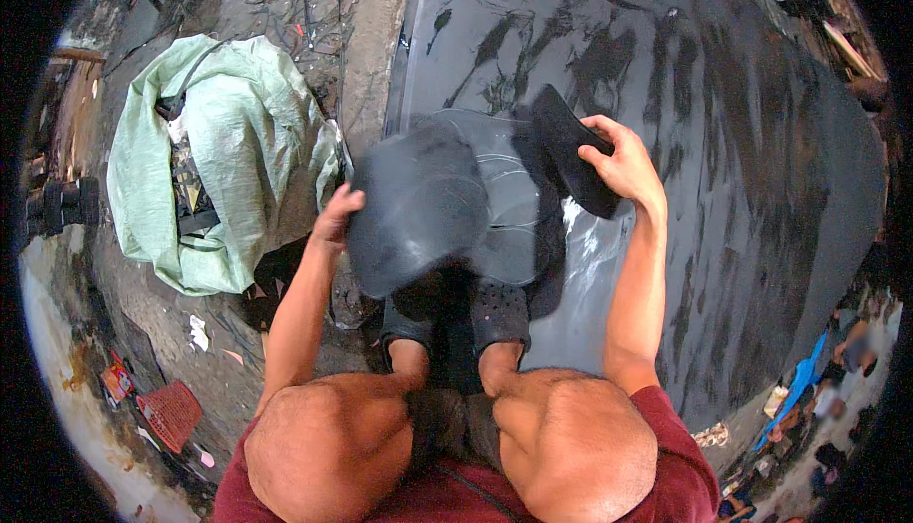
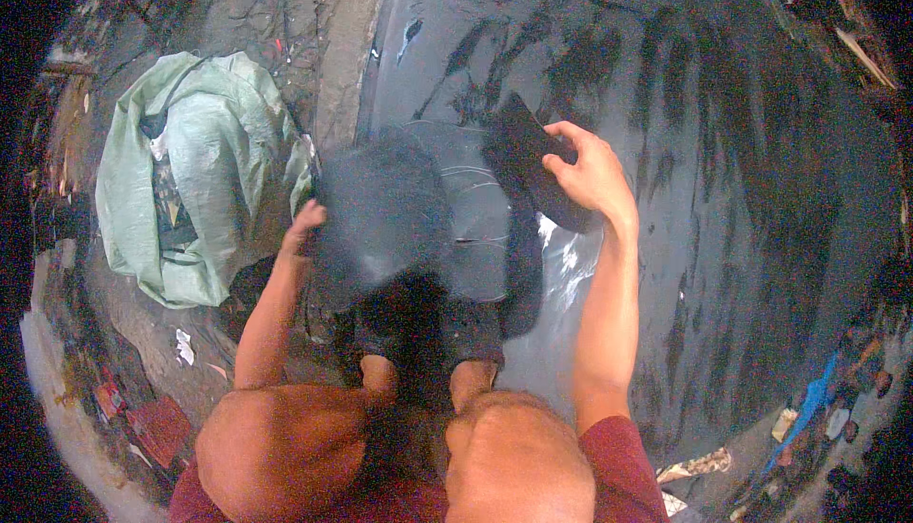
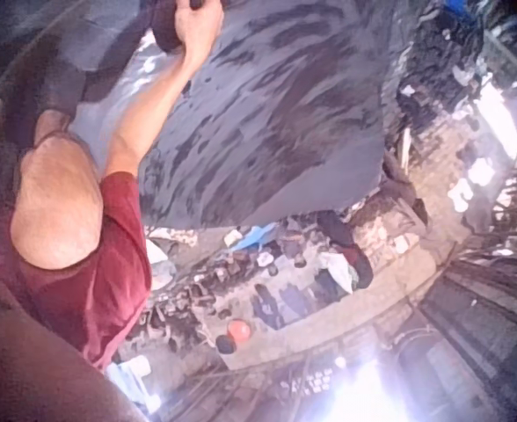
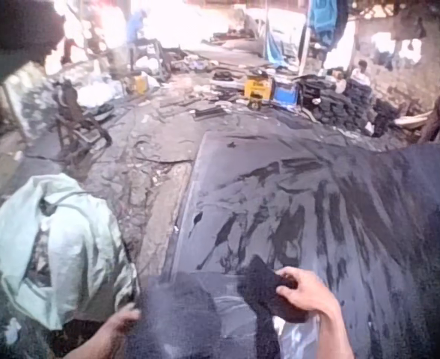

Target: The person arranges black insoles on a large black mat, placing them one by one in neat rows. The person picks up each insole, positions it, and presses it down to align with the others.

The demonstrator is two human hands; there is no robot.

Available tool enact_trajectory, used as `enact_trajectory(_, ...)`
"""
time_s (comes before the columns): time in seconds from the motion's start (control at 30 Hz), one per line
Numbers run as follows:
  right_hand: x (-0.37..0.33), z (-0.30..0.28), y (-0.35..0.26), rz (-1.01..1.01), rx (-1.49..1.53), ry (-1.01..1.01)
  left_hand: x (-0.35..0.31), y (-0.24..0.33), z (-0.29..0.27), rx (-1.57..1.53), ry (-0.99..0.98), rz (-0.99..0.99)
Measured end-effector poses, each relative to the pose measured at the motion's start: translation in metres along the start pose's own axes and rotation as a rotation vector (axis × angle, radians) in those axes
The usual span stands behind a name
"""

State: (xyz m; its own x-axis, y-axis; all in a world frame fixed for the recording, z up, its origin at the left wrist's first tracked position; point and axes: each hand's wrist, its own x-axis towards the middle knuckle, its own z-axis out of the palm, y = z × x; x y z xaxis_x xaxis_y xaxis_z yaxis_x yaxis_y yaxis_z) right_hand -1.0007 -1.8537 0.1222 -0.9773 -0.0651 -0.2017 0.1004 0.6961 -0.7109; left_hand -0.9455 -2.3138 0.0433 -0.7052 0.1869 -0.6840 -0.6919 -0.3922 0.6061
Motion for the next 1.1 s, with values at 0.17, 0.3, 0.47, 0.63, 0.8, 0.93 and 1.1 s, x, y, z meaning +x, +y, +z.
enact_trajectory(0.17, 0.012, 0.001, -0.024, -0.092, 0.113, -0.112, 0.030, -0.007, 0.030, 0.422, -0.199, 0.044)
enact_trajectory(0.3, 0.018, 0.003, -0.023, -0.073, 0.204, -0.042, 0.025, -0.005, 0.046, 1.177, 0.030, 0.462)
enact_trajectory(0.47, 0.024, 0.018, -0.022, -0.045, 0.364, -0.194, 0.017, 0.005, 0.061, 1.236, 0.224, 0.567)
enact_trajectory(0.63, 0.018, 0.036, -0.002, 0.018, 0.457, 0.023, -0.043, -0.044, 0.046, 1.456, 0.442, 0.355)
enact_trajectory(0.8, 0.005, 0.047, 0.010, 0.139, 0.556, 0.223, -0.052, -0.083, 0.039, 1.142, 0.575, 0.395)
enact_trajectory(0.93, -0.006, 0.042, 0.005, 0.132, 0.587, 0.260, -0.052, -0.104, 0.057, 1.233, 0.501, 0.819)
enact_trajectory(1.1, -0.017, 0.030, -0.002, 0.073, 0.479, 0.400, -0.045, -0.117, 0.038, 0.920, 0.711, 0.305)
